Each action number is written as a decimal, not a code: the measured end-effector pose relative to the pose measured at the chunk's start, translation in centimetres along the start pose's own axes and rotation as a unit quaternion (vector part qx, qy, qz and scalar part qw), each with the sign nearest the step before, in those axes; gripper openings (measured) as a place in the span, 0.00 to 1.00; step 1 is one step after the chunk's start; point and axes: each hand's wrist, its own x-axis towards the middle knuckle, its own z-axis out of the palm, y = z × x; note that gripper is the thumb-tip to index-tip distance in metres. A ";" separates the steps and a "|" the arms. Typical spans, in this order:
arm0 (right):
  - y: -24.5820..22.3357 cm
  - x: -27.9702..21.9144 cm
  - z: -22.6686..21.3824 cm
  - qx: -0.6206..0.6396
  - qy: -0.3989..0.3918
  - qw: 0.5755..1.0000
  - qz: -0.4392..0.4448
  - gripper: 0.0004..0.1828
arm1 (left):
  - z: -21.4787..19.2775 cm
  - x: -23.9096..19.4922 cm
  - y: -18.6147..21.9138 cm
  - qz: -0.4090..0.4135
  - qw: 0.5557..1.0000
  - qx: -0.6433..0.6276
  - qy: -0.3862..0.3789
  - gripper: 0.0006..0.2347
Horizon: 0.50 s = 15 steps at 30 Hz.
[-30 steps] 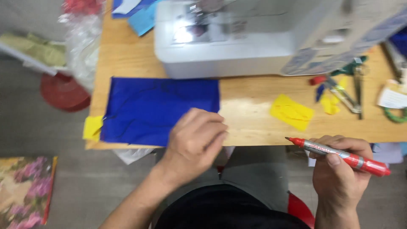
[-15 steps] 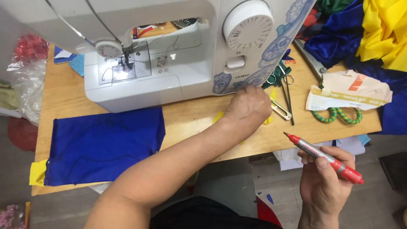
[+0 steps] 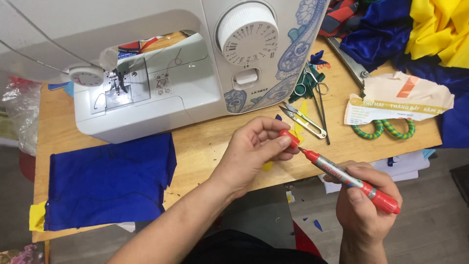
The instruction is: The person traces a design onto a blue fabric using a red marker. They then pick up and fold small pieces of yellow and blue fabric, placing them on the table near the sewing machine.
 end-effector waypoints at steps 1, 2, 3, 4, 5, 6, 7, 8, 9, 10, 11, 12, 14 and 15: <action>-0.1 0.1 0.2 0.000 0.002 1.000 0.000 0.19 | 0.0 -0.2 0.0 -0.001 1.000 0.002 -0.001 0.09; -0.3 0.2 0.4 0.000 0.000 1.000 -0.004 0.19 | 0.0 -0.3 -0.1 -0.011 1.000 -0.027 0.006 0.11; -0.4 0.3 0.6 -0.001 -0.003 1.000 -0.009 0.19 | 0.0 -0.5 -0.1 -0.020 0.998 -0.056 0.013 0.13; -0.5 0.4 0.8 -0.001 -0.002 1.000 -0.009 0.19 | 0.1 -0.6 0.0 -0.021 0.998 -0.055 0.012 0.13; -0.7 0.5 0.9 -0.009 -0.005 1.000 -0.010 0.19 | 0.1 -0.7 0.2 -0.026 0.997 -0.066 0.006 0.14; -0.8 0.7 1.1 -0.017 -0.008 1.000 -0.010 0.18 | 0.1 -0.8 0.3 -0.032 0.996 -0.078 0.000 0.15; -0.8 0.6 1.1 -0.018 -0.007 1.000 -0.010 0.18 | 0.2 -0.9 0.3 -0.032 0.996 -0.077 -0.001 0.15; -0.8 0.6 1.0 -0.018 -0.015 1.000 -0.001 0.19 | 0.2 -0.9 0.2 -0.033 0.998 -0.048 -0.005 0.14; -0.8 0.6 1.0 -0.018 -0.022 1.000 0.008 0.19 | 0.3 -1.0 0.0 -0.033 0.999 -0.019 -0.009 0.13; -0.7 0.4 0.7 -0.019 -0.022 1.000 0.009 0.19 | 0.1 -1.1 0.4 -0.034 0.999 -0.021 -0.009 0.13; -0.6 0.3 0.4 -0.012 -0.014 0.999 0.030 0.19 | 0.0 -1.2 0.7 -0.039 0.998 0.013 -0.039 0.11; -0.6 0.2 0.0 -0.004 -0.007 0.999 0.051 0.20 | -0.1 -1.3 1.0 -0.044 0.996 0.046 -0.068 0.09; -0.5 0.8 -1.7 0.008 -0.077 0.996 0.053 0.18 | -0.9 -1.7 2.9 -0.026 0.970 0.204 -0.133 0.06; -0.5 1.1 -2.6 0.022 -0.147 0.987 0.055 0.17 | -1.2 -1.9 3.8 -0.006 0.914 0.357 -0.192 0.05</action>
